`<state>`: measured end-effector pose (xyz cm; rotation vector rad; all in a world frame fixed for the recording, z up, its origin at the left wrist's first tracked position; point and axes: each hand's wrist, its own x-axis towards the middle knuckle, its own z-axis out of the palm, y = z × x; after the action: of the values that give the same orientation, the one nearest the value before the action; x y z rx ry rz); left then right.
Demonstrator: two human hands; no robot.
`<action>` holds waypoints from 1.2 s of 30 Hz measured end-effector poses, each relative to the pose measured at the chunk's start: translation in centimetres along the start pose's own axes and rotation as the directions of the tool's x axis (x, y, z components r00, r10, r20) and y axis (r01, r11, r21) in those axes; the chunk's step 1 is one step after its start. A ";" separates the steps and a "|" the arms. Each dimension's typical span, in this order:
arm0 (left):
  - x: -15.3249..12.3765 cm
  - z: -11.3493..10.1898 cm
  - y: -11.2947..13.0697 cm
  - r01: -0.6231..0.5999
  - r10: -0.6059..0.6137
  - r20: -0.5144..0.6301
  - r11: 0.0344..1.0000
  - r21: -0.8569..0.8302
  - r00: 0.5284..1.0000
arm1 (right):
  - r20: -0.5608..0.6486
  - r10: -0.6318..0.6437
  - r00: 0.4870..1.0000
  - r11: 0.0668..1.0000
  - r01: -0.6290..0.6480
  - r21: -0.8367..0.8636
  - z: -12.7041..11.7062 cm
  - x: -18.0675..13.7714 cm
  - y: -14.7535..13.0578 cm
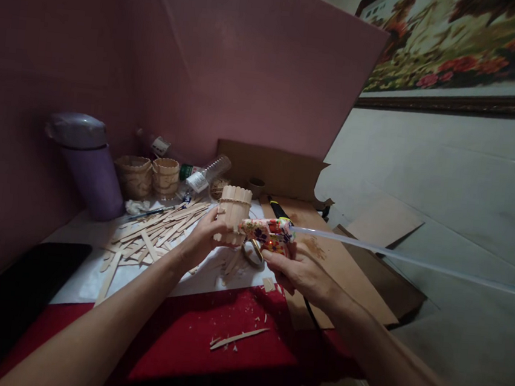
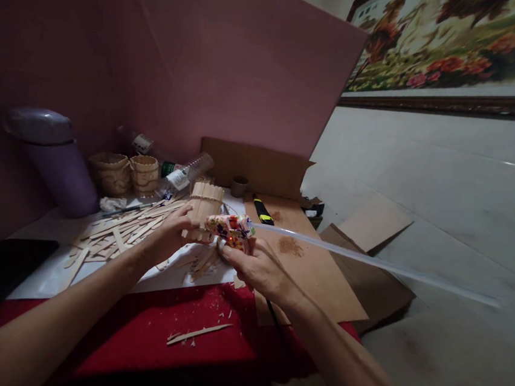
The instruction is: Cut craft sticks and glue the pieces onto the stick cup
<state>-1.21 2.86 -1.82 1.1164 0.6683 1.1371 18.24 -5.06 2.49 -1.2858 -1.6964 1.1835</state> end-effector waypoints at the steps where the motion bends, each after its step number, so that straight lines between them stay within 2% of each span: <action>1: 0.0 0.0 0.0 -0.004 0.004 -0.009 1.000 -0.003 1.000 | -0.005 0.006 1.000 1.000 -0.006 -0.006 0.0 0.0 0.1; 8: 0.0 0.1 0.1 0.003 -0.004 0.008 1.000 0.023 1.000 | -0.009 0.018 1.000 1.000 -0.018 0.012 -0.1 0.2 0.7; 29: -0.1 0.3 0.3 0.009 -0.009 0.001 1.000 0.025 1.000 | -0.050 0.071 0.996 0.996 -0.068 0.055 0.0 0.1 0.3; 36: -0.1 0.3 0.4 0.021 -0.021 0.009 1.000 0.006 1.000 | -0.049 0.055 0.997 0.996 -0.051 0.079 0.1 0.2 0.4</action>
<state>-1.13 2.67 -1.31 1.1164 0.6750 1.1118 18.24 -4.85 2.12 -1.3088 -1.5735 1.2252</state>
